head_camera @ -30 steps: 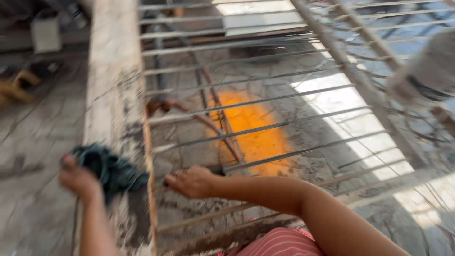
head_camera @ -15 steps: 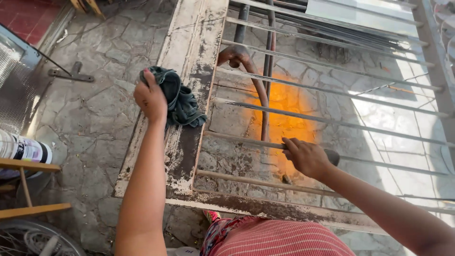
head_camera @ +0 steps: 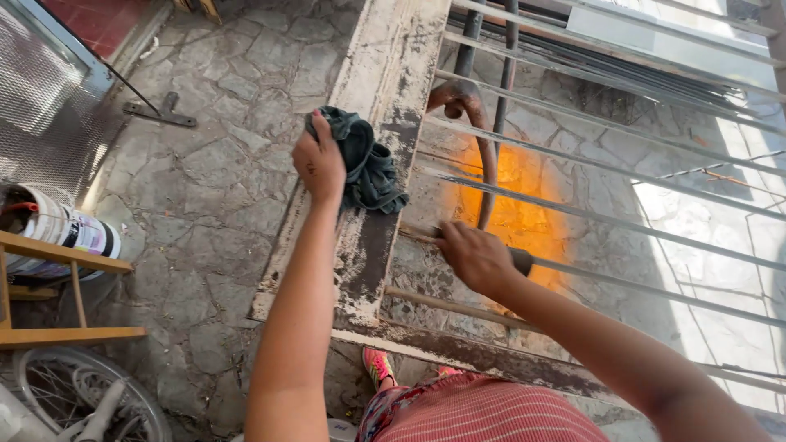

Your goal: Sanding the bars of a metal gate with sandpaper and wiping it with a cloth to prepare the surface.

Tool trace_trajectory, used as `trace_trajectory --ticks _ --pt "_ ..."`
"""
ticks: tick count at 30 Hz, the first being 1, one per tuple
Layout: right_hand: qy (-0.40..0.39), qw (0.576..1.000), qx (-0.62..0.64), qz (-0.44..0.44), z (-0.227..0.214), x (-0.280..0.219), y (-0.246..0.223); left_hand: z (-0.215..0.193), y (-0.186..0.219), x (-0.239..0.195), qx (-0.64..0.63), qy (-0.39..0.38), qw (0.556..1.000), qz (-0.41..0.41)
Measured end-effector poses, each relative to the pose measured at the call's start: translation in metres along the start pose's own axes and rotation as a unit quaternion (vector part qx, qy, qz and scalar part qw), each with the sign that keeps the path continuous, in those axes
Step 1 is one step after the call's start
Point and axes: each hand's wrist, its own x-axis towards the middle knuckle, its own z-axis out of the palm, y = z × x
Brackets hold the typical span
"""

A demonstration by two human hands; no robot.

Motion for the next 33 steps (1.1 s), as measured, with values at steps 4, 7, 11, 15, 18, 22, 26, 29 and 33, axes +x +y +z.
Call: trace_trajectory --ticks 4,7,11,15,18,22,26,29,33 --pt "-0.013 1.000 -0.027 0.008 -0.001 0.001 0.001 0.001 0.018 -0.002 0.001 -0.007 1.000 -0.006" --pt "-0.023 1.000 0.003 0.011 0.007 0.029 -0.022 0.003 0.014 -0.003 -0.002 -0.015 1.000 -0.013" --pt "-0.051 0.998 0.029 0.027 -0.013 0.017 -0.014 0.002 0.001 0.000 -0.009 -0.017 1.000 -0.005" --pt "-0.082 0.995 -0.003 0.057 -0.025 0.006 -0.005 0.001 0.016 -0.002 -0.009 -0.012 1.000 -0.014" --pt "-0.063 0.996 0.032 0.045 -0.023 0.033 -0.026 -0.001 0.018 -0.005 -0.008 -0.020 1.000 -0.011" --pt "-0.053 0.995 0.075 0.044 -0.020 0.041 -0.031 0.003 -0.004 0.002 -0.011 -0.018 1.000 -0.014" --pt "-0.113 0.989 0.067 0.072 -0.051 -0.010 0.007 0.000 0.004 0.000 -0.016 -0.037 0.999 -0.016" --pt "-0.155 0.954 0.072 0.246 -0.049 -0.040 0.035 0.002 0.007 -0.002 -0.002 -0.022 0.999 -0.026" --pt "-0.219 0.966 -0.001 0.139 0.031 -0.017 0.056 0.006 -0.009 -0.002 0.012 -0.017 0.999 -0.027"
